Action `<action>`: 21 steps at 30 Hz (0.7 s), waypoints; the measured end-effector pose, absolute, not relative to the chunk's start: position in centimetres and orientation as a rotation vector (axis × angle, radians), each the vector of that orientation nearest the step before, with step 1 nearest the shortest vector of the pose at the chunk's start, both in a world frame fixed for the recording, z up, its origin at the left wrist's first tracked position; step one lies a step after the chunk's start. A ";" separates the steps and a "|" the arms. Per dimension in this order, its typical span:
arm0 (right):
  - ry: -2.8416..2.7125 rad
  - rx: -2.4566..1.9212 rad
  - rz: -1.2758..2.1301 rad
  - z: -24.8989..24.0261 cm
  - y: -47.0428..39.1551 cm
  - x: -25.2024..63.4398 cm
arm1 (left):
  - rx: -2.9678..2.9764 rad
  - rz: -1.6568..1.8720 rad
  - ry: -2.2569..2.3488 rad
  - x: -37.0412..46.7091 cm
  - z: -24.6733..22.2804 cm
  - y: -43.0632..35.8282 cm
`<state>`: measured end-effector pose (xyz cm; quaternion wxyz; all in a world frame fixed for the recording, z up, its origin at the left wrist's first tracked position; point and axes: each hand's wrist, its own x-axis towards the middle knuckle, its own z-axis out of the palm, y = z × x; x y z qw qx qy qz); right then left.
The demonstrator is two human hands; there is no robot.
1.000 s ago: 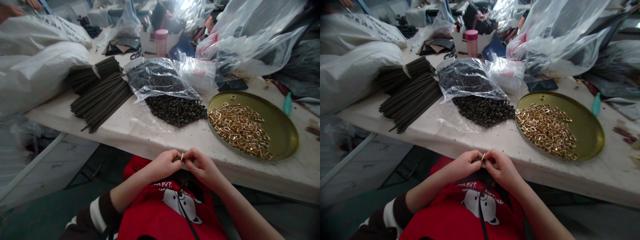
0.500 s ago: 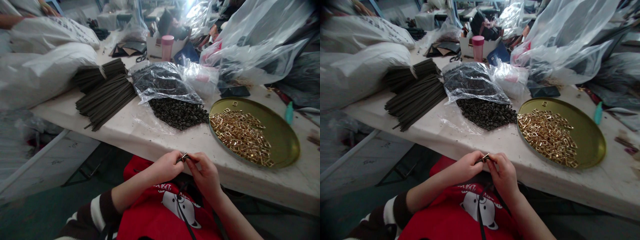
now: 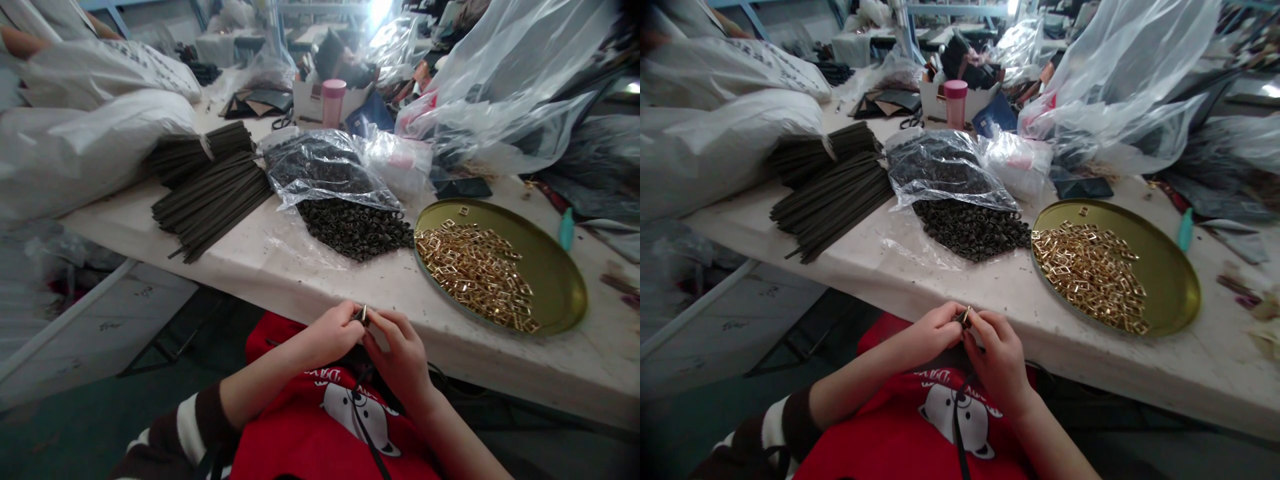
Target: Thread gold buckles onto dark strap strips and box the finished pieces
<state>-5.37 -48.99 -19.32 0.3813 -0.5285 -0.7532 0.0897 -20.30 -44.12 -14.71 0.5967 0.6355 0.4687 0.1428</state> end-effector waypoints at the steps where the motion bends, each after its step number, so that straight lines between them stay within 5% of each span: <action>1: -1.922 -1.363 0.223 -19.4 -48.9 -5.3 | 1.466 0.320 1.086 -20.3 -14.8 -44.1; 21: -1.953 -1.395 0.219 -20.7 -48.1 -4.4 | 1.429 0.321 1.090 -20.1 -16.2 -43.4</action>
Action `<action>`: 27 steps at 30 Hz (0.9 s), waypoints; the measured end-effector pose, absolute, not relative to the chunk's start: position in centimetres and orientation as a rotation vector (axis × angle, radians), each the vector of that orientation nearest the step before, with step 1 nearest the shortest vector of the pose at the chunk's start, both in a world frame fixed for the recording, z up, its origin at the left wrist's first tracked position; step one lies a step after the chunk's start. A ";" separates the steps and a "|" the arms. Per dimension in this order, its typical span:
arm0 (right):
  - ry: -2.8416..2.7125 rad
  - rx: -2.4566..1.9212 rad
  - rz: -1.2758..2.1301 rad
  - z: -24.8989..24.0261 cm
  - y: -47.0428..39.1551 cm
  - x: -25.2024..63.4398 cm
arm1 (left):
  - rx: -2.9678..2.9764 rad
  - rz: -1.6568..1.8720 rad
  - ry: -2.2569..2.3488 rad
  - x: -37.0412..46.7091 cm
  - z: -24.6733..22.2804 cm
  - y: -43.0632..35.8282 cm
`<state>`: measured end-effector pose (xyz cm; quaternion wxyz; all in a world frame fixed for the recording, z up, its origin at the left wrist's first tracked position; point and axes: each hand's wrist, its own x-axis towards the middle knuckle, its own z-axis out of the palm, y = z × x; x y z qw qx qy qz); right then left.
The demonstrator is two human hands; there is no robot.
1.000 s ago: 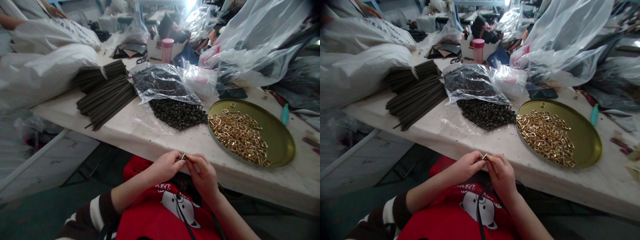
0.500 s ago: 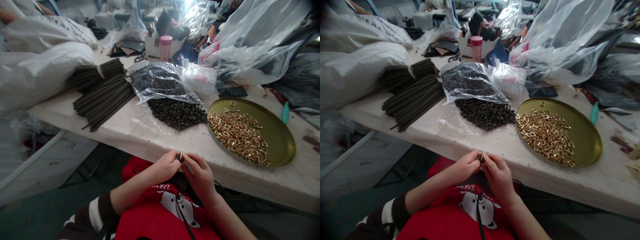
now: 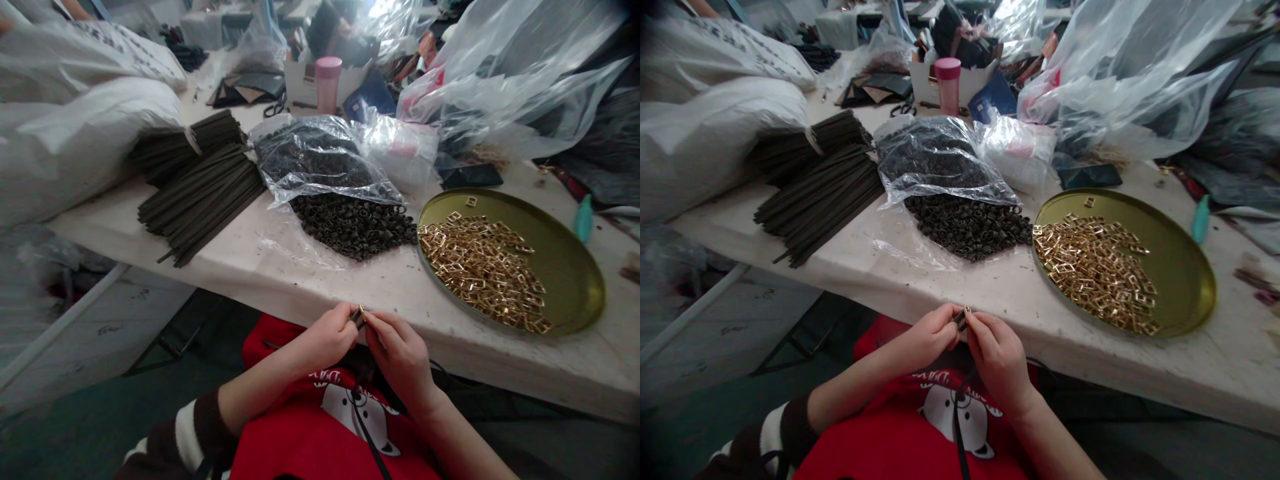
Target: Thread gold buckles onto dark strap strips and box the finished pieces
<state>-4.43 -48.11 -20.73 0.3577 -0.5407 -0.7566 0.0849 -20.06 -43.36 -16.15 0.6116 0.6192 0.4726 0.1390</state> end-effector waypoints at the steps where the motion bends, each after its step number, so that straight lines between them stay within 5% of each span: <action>1: -1.950 -1.392 0.214 -20.6 -48.1 -4.4 | 1.437 0.318 1.090 -20.0 -16.2 -43.4; 27: -1.223 -1.267 1.187 -18.6 -45.2 -6.2 | 1.460 0.589 1.052 -20.9 -15.2 -43.4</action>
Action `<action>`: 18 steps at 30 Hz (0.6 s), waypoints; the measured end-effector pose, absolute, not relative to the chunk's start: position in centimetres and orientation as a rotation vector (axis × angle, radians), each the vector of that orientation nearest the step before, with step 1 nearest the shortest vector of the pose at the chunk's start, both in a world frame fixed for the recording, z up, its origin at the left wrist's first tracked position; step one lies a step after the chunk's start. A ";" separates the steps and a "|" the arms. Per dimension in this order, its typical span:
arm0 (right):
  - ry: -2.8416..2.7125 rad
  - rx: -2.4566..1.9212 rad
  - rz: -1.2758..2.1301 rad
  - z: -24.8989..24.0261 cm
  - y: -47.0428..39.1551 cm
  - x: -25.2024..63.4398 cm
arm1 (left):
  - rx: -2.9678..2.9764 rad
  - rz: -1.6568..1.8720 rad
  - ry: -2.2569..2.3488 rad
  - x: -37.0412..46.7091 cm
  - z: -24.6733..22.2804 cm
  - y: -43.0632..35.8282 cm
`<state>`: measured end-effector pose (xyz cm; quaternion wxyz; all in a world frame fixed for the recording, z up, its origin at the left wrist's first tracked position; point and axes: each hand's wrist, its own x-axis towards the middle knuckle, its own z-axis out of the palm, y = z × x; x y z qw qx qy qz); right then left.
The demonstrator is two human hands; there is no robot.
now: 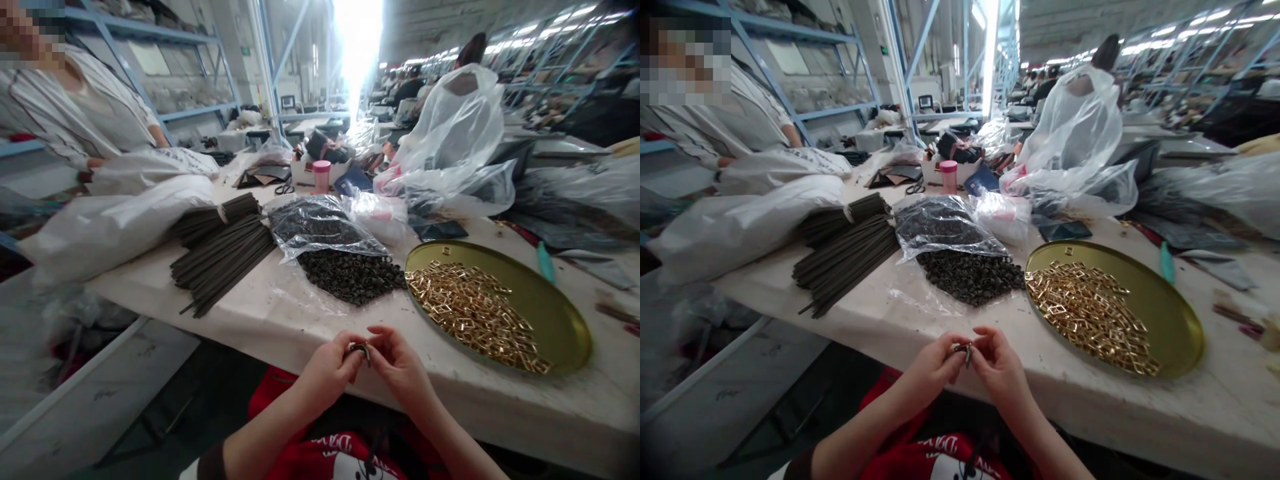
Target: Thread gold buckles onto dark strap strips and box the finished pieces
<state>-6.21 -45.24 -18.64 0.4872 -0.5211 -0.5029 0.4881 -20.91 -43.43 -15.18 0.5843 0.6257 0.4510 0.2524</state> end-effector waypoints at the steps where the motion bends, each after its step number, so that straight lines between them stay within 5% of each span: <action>1: -1.250 -1.276 1.194 -18.7 -45.0 -6.1 | 1.410 0.609 1.061 -20.9 -15.5 -43.2; 18: -2.060 -1.591 0.174 -25.9 -34.6 0.0 | 1.021 0.571 1.269 -22.1 -18.2 -40.3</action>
